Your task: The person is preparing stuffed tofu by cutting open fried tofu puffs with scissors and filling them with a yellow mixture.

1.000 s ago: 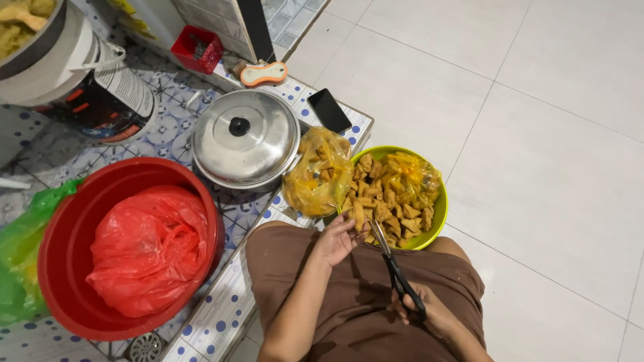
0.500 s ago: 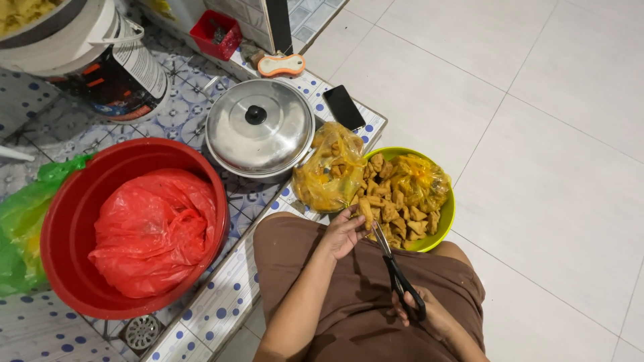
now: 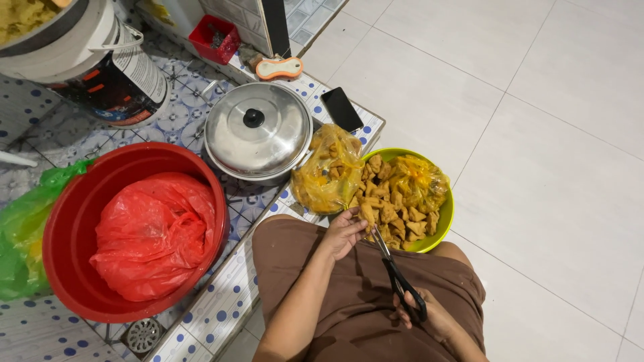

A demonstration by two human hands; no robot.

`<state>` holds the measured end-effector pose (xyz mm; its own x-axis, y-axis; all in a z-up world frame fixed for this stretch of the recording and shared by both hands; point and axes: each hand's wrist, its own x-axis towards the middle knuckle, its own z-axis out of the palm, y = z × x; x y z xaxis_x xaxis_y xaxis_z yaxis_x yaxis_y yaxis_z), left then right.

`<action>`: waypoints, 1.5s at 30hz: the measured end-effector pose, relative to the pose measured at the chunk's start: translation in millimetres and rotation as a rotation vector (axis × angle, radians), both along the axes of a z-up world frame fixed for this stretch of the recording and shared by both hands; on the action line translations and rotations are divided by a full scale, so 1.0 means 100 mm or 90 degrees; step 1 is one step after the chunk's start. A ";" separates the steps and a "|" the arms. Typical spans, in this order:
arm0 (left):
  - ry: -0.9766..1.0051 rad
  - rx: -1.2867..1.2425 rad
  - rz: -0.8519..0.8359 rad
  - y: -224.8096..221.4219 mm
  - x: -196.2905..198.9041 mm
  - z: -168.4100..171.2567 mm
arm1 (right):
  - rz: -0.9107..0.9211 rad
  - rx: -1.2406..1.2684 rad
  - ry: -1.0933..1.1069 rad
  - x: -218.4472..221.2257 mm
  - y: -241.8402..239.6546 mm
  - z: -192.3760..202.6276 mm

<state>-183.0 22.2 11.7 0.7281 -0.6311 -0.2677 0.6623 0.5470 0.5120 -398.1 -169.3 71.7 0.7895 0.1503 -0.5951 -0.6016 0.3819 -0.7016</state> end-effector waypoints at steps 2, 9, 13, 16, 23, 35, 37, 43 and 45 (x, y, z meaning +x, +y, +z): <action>0.013 0.002 0.000 -0.01 0.00 -0.03 | 0.000 -0.021 0.014 0.00 0.02 0.00; 0.002 0.022 -0.017 -0.01 -0.02 -0.06 | -0.040 0.048 0.007 -0.04 0.04 -0.15; -0.011 0.023 -0.018 -0.02 -0.01 -0.12 | -0.061 0.020 0.052 -0.02 0.08 -0.08; -0.014 0.009 -0.012 -0.02 -0.01 -0.12 | -0.069 0.007 0.052 -0.01 0.08 -0.08; 0.028 -0.011 0.006 -0.01 -0.03 -0.11 | -0.052 0.035 0.013 -0.01 0.06 -0.15; 0.010 -0.035 -0.099 -0.13 -0.16 -0.11 | -0.081 -0.007 -0.017 -0.02 0.09 -0.16; 0.012 -0.035 -0.102 -0.13 -0.18 -0.16 | -0.091 -0.006 -0.015 -0.02 0.10 -0.18; 0.006 -0.032 -0.112 -0.11 -0.17 -0.16 | -0.114 0.008 0.007 -0.01 0.09 -0.24; 0.001 -0.037 -0.114 -0.11 -0.15 -0.16 | -0.119 0.018 0.005 0.00 0.08 -0.23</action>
<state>-198.1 11.5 -4.7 0.6021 -0.7650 -0.2284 0.7528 0.4487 0.4817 -398.4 -161.1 48.6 0.8005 0.0179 -0.5991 -0.5236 0.5071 -0.6846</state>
